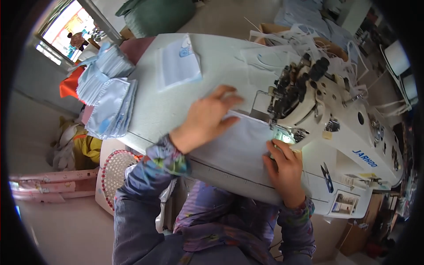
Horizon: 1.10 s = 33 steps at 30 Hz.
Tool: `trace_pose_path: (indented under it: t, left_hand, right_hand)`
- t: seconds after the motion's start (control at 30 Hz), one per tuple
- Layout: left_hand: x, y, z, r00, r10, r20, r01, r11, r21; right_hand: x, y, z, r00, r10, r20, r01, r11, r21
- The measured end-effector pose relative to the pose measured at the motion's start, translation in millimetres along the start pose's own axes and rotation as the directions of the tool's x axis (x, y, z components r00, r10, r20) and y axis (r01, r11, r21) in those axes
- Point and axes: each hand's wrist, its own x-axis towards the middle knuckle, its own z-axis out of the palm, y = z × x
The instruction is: Sewing fabric pouches using an industrial sewing machine and bundling the finished products.
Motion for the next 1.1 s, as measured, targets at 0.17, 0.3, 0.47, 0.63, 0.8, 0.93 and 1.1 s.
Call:
trace_pose_path:
  t: [0.17, 0.3, 0.47, 0.63, 0.8, 0.93, 1.1]
  left_hand:
    - [81.4, -92.3, 18.3, 0.94, -0.289, 0.18, 0.234, 0.933, 0.275]
    - [187.4, -76.6, 63.0, 0.932, -0.273, 0.238, 0.231, 0.954, 0.188]
    - [264.2, -57.1, 74.0, 0.988, 0.057, -0.143, -0.08, 0.984, -0.161]
    - [184.1, -26.7, 11.4, 0.974, 0.143, -0.178, -0.185, 0.952, -0.246]
    - [-46.1, -52.5, 10.5, 0.993, -0.113, -0.032, 0.11, 0.99, -0.083]
    - [-191.2, -5.8, -16.1, 0.93, -0.365, -0.04, 0.358, 0.878, 0.318]
    - [-279.8, 23.0, -53.9, 0.688, -0.671, -0.276, 0.676, 0.456, 0.578]
  right_hand:
    - [0.8, -6.7, -3.1, 0.999, -0.029, -0.043, 0.031, 0.999, 0.038]
    - [-4.4, -3.0, -6.2, 0.999, 0.028, -0.018, -0.027, 0.998, 0.064]
    - [-0.6, -2.7, 2.5, 0.999, 0.037, 0.01, -0.039, 0.987, 0.158]
    - [1.4, -2.9, -5.9, 0.998, 0.051, 0.03, -0.055, 0.99, 0.129]
    - [-1.4, -5.0, -1.4, 0.999, 0.006, 0.035, -0.009, 0.995, 0.095]
    - [-5.8, -3.9, -0.1, 0.999, 0.01, 0.042, -0.014, 0.995, 0.102]
    - [-9.4, -11.5, -2.1, 0.993, 0.083, 0.083, -0.093, 0.989, 0.114]
